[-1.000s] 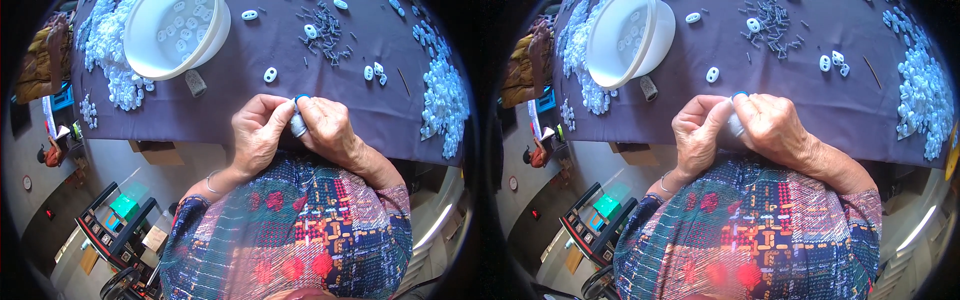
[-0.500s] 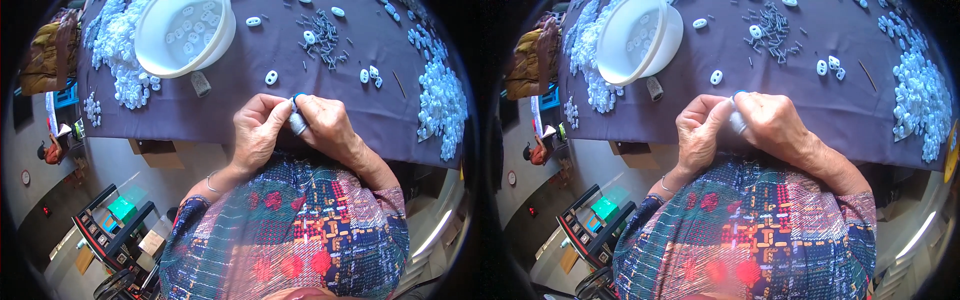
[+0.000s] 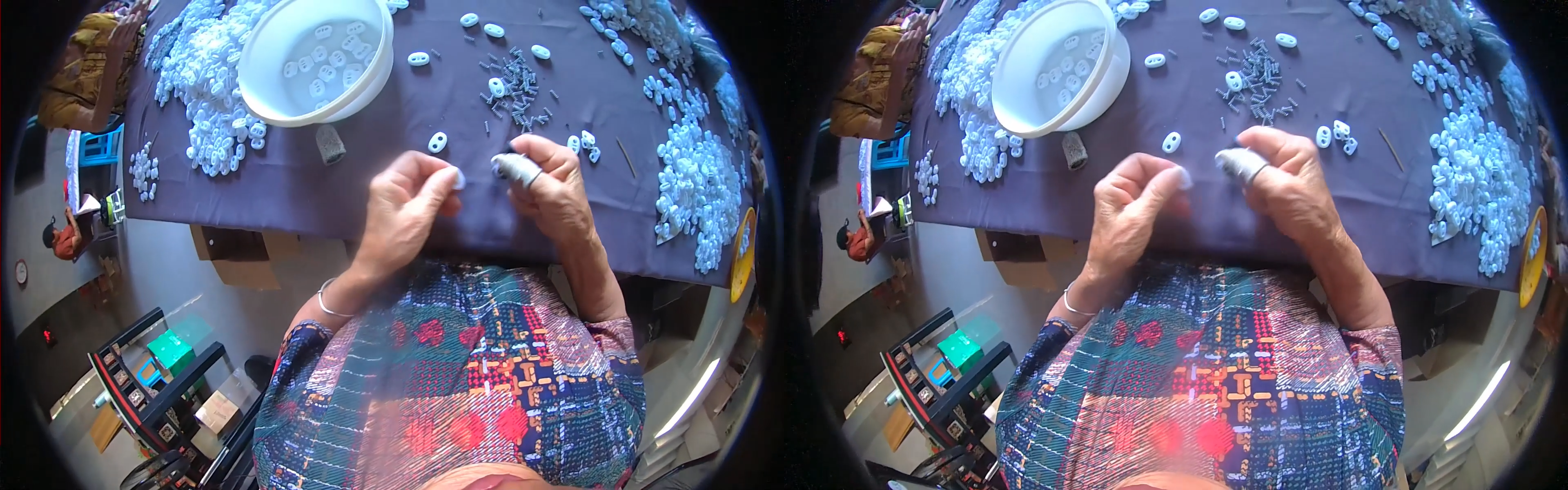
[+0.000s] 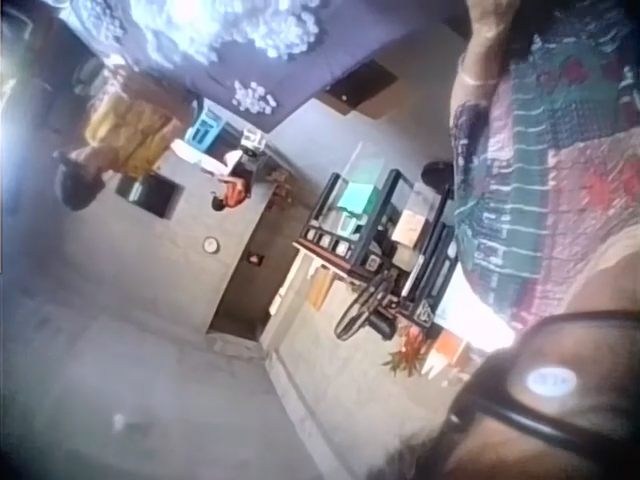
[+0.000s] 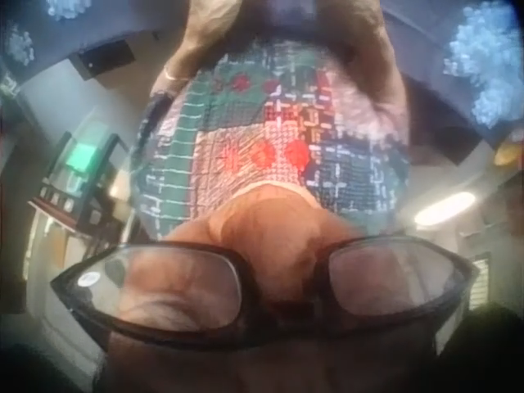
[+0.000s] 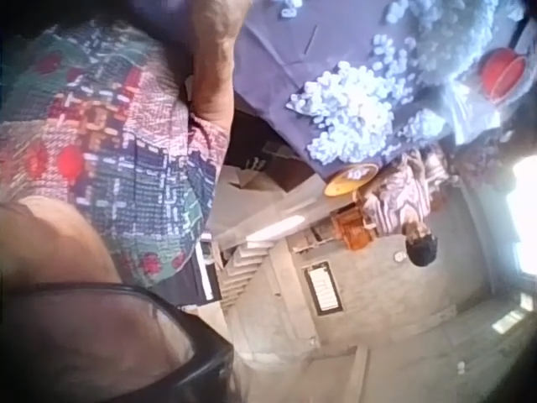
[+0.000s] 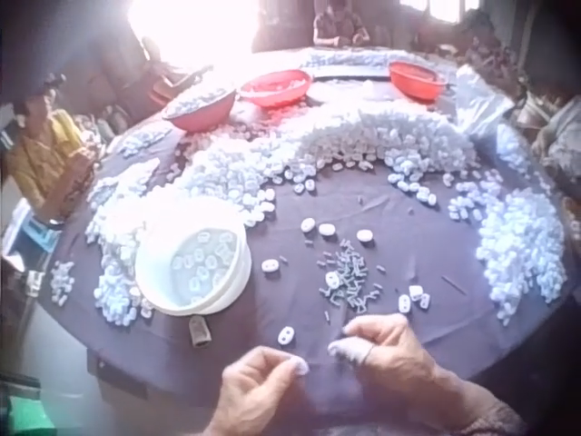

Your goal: The person assembles plastic cord locks by picking up springs and plastic toggle pieces from the table and inserting the springs into the plastic pieces by hand.

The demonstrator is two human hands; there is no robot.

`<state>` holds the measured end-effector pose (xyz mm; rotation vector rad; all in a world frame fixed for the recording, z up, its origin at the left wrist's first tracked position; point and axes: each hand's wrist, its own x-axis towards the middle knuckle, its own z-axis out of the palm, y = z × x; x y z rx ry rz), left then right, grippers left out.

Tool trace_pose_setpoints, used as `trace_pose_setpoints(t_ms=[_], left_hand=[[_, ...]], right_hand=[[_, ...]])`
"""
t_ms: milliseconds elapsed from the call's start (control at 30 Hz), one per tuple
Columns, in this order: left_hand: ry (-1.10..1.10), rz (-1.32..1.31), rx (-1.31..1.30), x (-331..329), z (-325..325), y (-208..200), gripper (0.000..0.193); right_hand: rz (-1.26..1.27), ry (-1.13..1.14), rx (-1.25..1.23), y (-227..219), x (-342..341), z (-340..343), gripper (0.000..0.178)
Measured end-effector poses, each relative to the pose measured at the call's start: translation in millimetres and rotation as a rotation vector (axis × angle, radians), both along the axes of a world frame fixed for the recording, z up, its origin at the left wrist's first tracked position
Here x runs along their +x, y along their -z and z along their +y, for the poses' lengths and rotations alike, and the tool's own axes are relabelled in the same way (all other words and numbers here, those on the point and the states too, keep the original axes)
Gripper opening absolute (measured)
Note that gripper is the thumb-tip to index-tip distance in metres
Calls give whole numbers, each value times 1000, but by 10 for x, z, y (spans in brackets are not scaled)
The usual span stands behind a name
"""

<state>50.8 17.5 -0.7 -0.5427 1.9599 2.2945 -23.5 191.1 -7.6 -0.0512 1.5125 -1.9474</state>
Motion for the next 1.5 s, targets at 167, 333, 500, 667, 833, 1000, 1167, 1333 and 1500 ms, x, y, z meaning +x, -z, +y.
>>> trace_pose_setpoints(t_ms=[167,333,500,667,833,1000,1167,1333,1500], left_hand=[[64,182,-485,-99,19,78,7],[133,566,-898,-201,5,248,10],[22,58,-143,-202,-22,81,17],[1,19,85,-158,-109,75,20],[0,-8,229,-114,-162,61,20],[45,10,470,-75,-210,73,17],[84,37,640,-79,-245,124,15],[115,48,748,-103,-213,179,15],[93,24,812,-20,-219,114,17]], right_hand=[[13,89,-105,71,-67,54,11],[-84,88,-112,101,-43,46,10],[-11,69,-28,43,-36,18,9],[146,49,185,-48,13,-39,9],[726,21,531,11,15,-37,15],[930,14,490,77,49,-60,16],[929,5,546,47,49,-87,20],[1001,-1,609,46,48,-34,23],[1134,-31,601,45,94,-6,22]])
